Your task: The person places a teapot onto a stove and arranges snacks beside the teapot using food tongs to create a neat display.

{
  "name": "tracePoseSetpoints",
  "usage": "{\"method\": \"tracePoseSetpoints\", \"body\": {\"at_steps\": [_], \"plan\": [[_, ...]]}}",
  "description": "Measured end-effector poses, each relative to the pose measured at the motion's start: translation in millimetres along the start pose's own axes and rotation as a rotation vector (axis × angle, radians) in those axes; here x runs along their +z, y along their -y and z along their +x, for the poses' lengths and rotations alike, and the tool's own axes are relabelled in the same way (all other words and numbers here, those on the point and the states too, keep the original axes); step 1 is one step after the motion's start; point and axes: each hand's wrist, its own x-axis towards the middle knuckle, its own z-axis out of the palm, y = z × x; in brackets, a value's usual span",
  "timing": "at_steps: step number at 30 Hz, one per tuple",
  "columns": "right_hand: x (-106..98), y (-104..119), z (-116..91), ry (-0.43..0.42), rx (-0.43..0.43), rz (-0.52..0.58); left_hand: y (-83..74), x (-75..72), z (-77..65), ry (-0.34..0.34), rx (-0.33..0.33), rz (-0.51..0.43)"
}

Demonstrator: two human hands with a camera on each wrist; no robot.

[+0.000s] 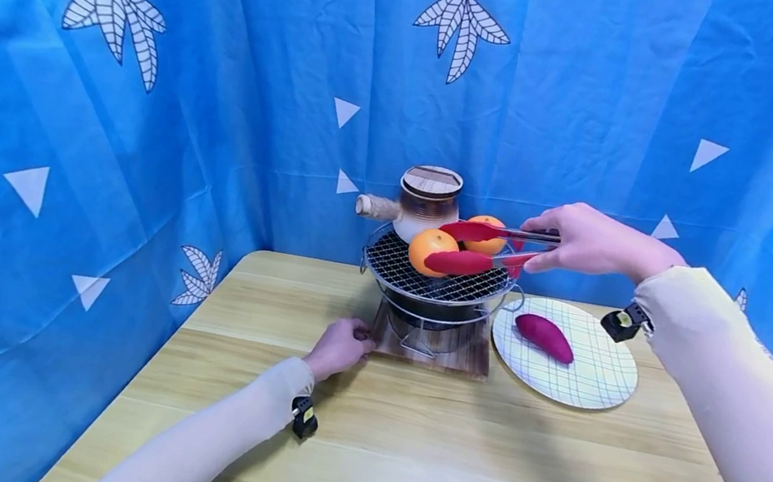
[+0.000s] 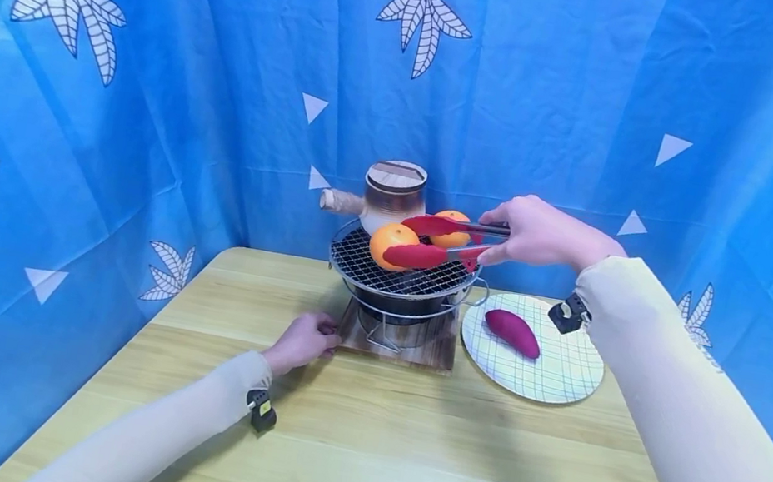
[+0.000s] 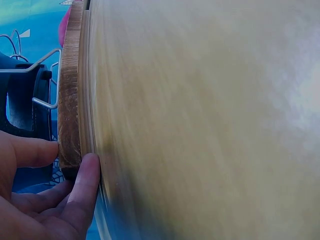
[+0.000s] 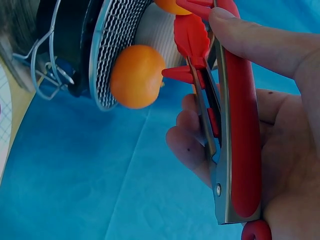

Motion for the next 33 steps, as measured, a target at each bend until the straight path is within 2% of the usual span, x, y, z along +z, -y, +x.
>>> {"method": "tracePoseSetpoints", "body": {"at_steps": [18, 33], "plan": [[11, 5, 19, 0.029, 0.006, 0.015, -1.8, -0.7, -2.5, 0.004, 0.009, -0.003], [11, 5, 14, 0.006, 0.021, 0.015, 0.9, -0.8, 0.3, 0.003, 0.014, -0.012]]}}
